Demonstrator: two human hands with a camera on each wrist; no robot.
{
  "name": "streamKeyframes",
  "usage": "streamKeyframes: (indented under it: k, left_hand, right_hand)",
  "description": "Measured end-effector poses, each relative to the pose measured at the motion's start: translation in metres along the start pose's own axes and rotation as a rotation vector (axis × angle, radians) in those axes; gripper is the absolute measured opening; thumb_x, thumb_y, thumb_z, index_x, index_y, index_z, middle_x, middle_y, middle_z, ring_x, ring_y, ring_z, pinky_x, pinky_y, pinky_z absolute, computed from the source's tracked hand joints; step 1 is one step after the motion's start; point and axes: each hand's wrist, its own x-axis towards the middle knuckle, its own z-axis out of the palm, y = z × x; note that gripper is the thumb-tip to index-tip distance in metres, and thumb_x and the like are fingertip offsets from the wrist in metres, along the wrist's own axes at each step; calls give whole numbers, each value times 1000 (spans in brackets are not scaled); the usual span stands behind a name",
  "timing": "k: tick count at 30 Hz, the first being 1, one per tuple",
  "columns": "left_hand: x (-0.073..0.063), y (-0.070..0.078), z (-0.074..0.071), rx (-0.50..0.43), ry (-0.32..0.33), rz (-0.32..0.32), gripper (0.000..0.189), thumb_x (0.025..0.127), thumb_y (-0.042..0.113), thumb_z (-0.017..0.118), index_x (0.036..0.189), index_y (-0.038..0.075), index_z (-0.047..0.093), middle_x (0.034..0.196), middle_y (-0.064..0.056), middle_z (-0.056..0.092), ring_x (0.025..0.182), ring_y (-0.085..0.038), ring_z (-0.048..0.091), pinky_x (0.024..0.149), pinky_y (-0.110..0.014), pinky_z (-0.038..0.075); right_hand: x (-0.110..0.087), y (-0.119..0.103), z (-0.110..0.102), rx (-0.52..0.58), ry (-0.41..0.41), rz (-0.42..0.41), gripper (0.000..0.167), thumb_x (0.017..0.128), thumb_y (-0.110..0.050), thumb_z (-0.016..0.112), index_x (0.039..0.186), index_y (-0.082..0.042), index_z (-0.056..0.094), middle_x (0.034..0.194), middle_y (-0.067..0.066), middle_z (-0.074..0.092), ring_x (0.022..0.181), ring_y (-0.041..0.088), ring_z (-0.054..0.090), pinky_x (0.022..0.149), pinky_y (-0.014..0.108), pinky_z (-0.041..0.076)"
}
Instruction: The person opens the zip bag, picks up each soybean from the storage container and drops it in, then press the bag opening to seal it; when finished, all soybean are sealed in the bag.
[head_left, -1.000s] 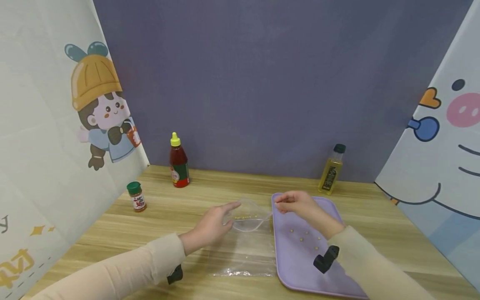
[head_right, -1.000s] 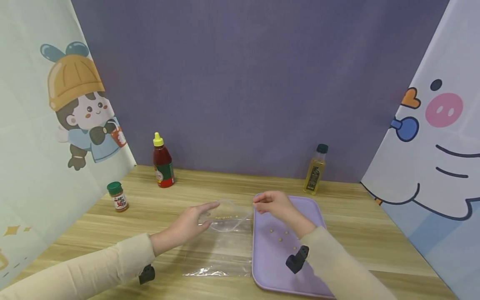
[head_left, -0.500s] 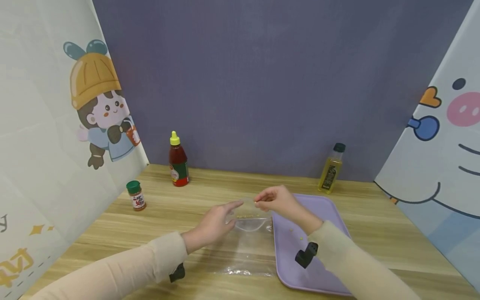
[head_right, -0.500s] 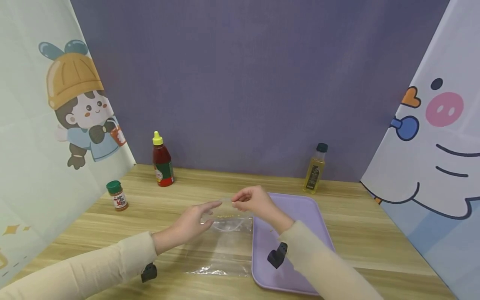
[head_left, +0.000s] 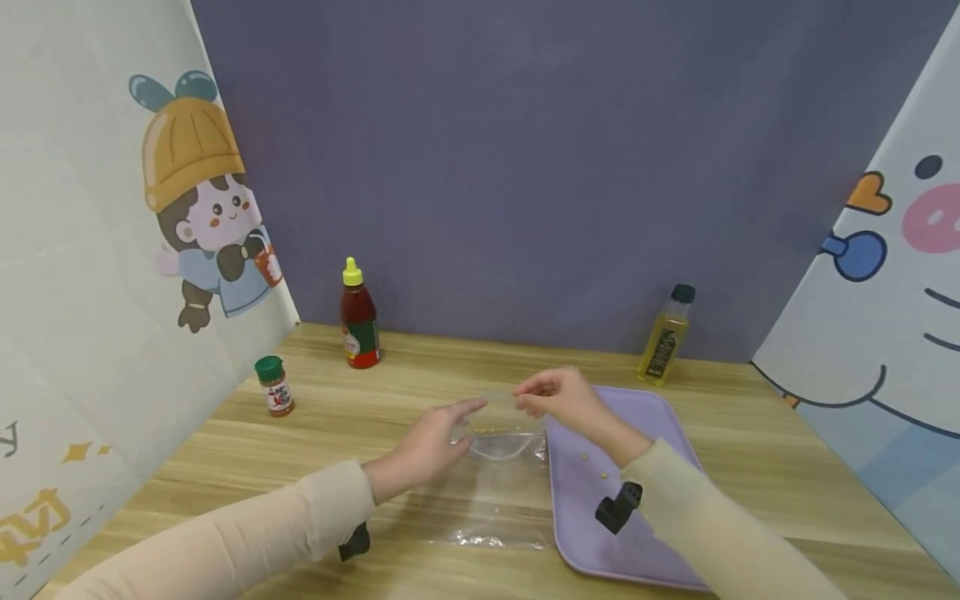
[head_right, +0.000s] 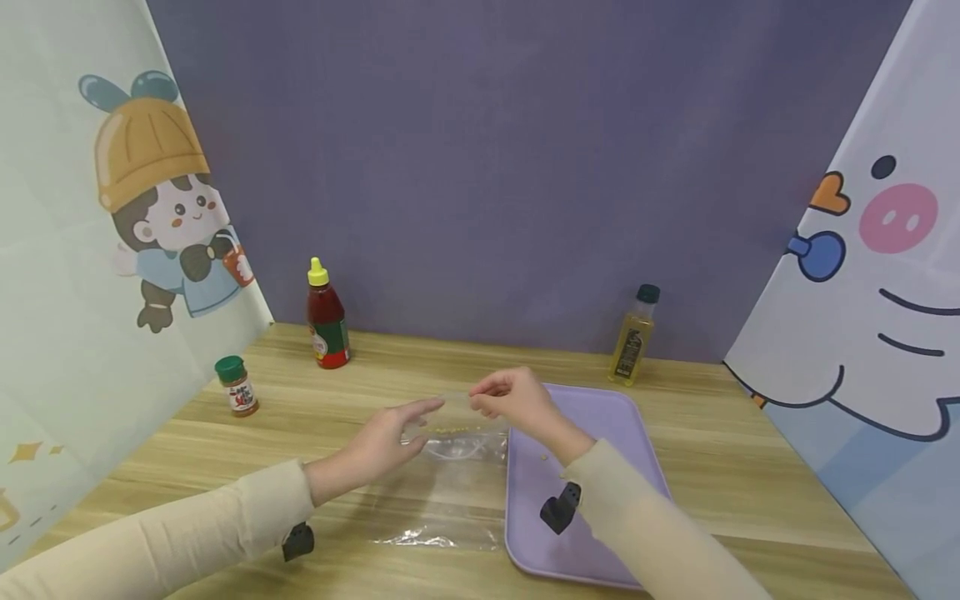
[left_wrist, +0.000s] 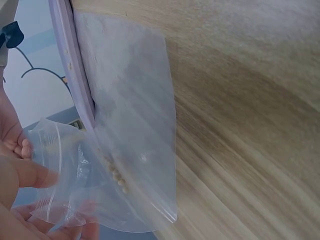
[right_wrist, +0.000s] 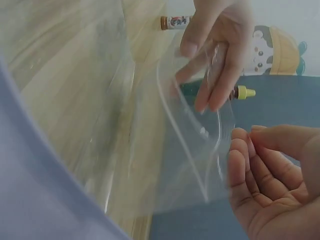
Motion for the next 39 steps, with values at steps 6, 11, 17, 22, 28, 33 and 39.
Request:
streamKeyframes:
  k: [6,11,17,22,28,33,39]
  left_hand:
    - [-1,-1,-1,-17,1,0,59,85,1,65,141,8,48,138,-16,56,101,-31,66,52,-21,48]
    - [-1,-2,-2,-7,6,7,59,85,1,65,141,9,48,140,-15,55,93,-25,66,54,-20,48]
    - [-1,-3,-1,1,3,4,60,85,1,65,142,9,48,140,-14,54,92,-28,67,59,-21,48]
    - [0,-1,-1,12,0,2,59,84,1,66,141,9,49,139,-14,55,67,-14,60,60,-21,48]
    - [-1,0,-1,16,-6,0,59,84,1,66,140,9,50,138,-16,55,47,-3,40,60,-21,48]
    - [0,-1,0,9,-11,-11,60,85,1,66,141,10,49,140,-15,54,45,-4,38,57,-21,47]
    - [0,-1,0,15,-7,-5,59,85,2,66,141,10,49,138,-16,56,45,-4,38,61,-22,48]
  right_hand:
    - [-10,14,-17,-19,40,42,25,87,-11,71,103,8,69,87,12,74,72,13,64,68,29,57]
    - [-19,30,-32,-49,63,77,24,87,-12,70,102,7,69,86,10,73,72,18,65,70,35,57]
    - [-27,50,-50,-195,-85,75,26,87,-13,71,105,7,69,98,15,73,86,17,67,75,30,55]
    - [-31,65,-58,-217,-204,53,24,84,-5,71,102,11,68,97,20,72,85,14,65,73,22,54]
    - [-32,79,-58,-227,-209,152,21,79,-6,76,94,7,69,86,11,72,74,10,59,62,22,49]
    - [-32,85,-56,-243,-210,181,22,76,-9,80,89,4,69,80,6,70,70,10,56,58,23,45]
    - [-32,88,-54,-264,-200,190,22,73,-10,82,87,3,70,76,3,69,68,11,55,57,23,44]
